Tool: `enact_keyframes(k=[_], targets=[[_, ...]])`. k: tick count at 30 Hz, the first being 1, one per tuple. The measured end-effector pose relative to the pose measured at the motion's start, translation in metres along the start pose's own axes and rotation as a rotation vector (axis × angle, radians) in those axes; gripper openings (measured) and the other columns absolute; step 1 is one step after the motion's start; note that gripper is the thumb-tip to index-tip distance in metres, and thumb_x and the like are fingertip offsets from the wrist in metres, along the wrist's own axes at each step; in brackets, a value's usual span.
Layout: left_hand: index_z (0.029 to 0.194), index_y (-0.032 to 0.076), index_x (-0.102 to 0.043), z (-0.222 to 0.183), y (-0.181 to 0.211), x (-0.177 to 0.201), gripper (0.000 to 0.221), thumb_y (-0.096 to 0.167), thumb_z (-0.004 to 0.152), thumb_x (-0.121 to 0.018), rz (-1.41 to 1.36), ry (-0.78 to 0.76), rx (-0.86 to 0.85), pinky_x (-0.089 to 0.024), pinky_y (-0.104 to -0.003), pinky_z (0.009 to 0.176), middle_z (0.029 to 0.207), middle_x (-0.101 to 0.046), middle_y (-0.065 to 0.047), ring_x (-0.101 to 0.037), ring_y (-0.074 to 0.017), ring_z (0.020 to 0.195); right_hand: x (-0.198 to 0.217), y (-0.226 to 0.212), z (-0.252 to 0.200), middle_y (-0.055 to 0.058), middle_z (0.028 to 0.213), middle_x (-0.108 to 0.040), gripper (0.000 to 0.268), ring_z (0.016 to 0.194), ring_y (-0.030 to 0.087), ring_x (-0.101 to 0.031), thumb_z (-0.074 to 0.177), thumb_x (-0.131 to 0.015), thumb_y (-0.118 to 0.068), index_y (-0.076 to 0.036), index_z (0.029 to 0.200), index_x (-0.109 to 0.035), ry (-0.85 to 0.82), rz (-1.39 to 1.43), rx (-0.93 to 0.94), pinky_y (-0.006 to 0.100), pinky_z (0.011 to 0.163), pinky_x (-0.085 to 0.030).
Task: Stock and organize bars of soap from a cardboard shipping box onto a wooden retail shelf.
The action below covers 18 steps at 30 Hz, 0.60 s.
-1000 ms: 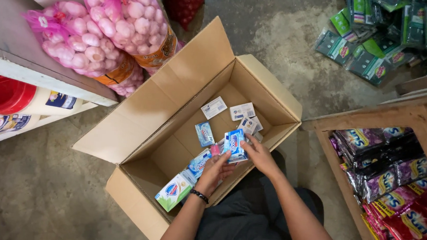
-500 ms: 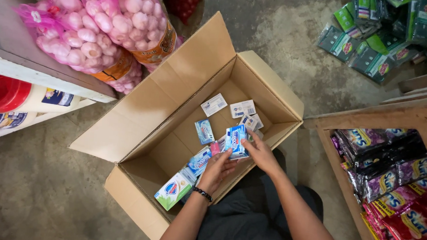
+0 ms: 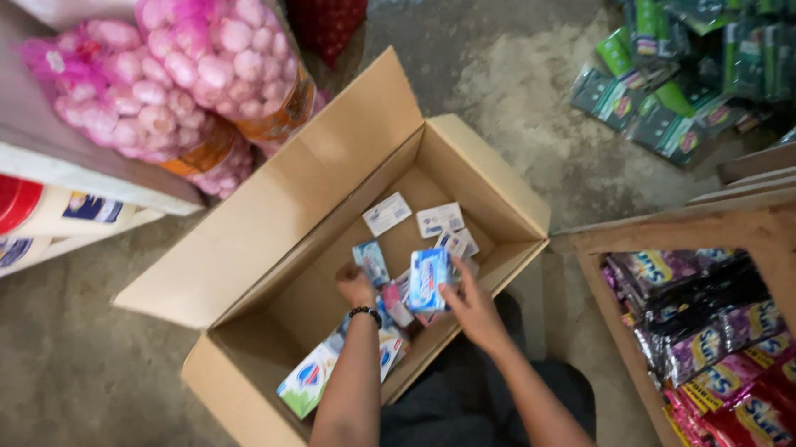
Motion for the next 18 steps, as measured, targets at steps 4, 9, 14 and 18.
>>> enact_keyframes(k=[4,9,14,18], targets=[[0.114,0.001,-0.069,-0.003,0.026,0.001,0.046,0.030,0.080,-0.073,0.547,-0.155,0.209,-0.053,-0.053,0.098,0.118,-0.069,-0.030,-0.066,-0.0458,0.113,0.000,0.012,0.001,0.011,0.114,-0.071,0.066,0.101,0.016,-0.069,0.097,-0.064,-0.030,-0.011,0.156,-0.038,-0.030,-0.001,0.048,0.033,0.089,-0.056],[0.126,-0.003,-0.061,-0.002,0.049,-0.005,0.072,0.037,0.070,-0.081,0.668,-0.338,0.358,-0.052,-0.049,0.105,0.129,-0.067,-0.031,-0.066,-0.0441,0.120,0.007,0.008,0.002,0.011,0.119,-0.071,0.067,0.106,0.016,-0.068,0.098,-0.063,-0.031,-0.010,0.156,-0.035,-0.035,0.056,-0.008,0.033,0.094,-0.054],[0.137,-0.003,-0.050,0.015,0.027,-0.015,0.094,0.049,0.068,-0.088,0.739,-0.313,0.421,-0.049,-0.050,0.107,0.137,-0.060,-0.033,-0.060,-0.0474,0.125,0.009,-0.001,-0.001,0.011,0.122,-0.070,0.066,0.110,0.016,-0.067,0.100,-0.062,-0.031,-0.009,0.156,-0.034,-0.075,0.118,-0.007,0.035,0.098,-0.052],[0.138,0.001,-0.048,0.011,0.037,-0.015,0.104,0.053,0.061,-0.095,0.769,-0.250,0.444,-0.051,-0.052,0.101,0.138,-0.053,-0.033,-0.059,-0.0454,0.122,0.016,-0.021,-0.003,0.010,0.119,-0.072,0.067,0.108,0.016,-0.068,0.100,-0.060,-0.033,-0.011,0.157,-0.032,-0.119,0.135,-0.061,0.034,0.098,-0.052]])
Point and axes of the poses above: each hand's wrist, its own z-axis towards the middle knuckle, its own x-axis out of the back of the hand, y = z × x, the point moved 2 cm from there along z, towards the middle knuckle
